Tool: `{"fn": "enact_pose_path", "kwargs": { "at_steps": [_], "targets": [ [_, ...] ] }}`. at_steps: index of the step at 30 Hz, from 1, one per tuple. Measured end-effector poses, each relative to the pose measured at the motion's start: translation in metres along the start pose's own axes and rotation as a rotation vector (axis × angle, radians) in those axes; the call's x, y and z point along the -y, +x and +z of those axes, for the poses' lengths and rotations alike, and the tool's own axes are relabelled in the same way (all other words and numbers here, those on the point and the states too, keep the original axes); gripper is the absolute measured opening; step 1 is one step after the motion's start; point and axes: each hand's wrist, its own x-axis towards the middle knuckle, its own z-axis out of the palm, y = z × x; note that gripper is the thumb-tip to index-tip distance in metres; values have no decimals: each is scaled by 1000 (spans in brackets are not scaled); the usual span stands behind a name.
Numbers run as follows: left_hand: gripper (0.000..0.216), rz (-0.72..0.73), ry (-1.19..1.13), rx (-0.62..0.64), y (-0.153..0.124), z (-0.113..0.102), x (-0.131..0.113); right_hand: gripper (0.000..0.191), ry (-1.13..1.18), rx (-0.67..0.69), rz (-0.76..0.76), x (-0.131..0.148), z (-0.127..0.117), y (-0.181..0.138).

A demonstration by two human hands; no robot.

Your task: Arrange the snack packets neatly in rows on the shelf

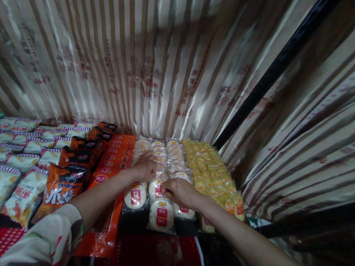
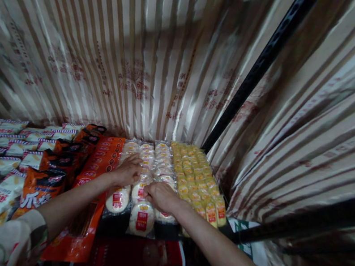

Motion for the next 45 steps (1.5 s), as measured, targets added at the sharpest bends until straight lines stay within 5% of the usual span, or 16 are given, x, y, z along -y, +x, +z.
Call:
{"fn": "enact_pose_path", "kwargs": {
  "at_steps": [16,23,32,41,45],
  "targets": [
    [5,-21,5,5,-3,-6,-1,24,-251,-110,6,4,-6,11],
    [6,-31,-19,-112,-12,-19,-16,26,-246,-158,-39,2,-3,13],
    [5,235,11,185,-35,-29,-68,23,-145,-138,-28,0,-7,13],
    [13,277,125,215,-34,-10,-70,15,10,-153,-33,-11,-10,12],
    [11,310,145,183,-36,-9,-70,19,127,-289,-50,-34,-22,17]
  ]
}}
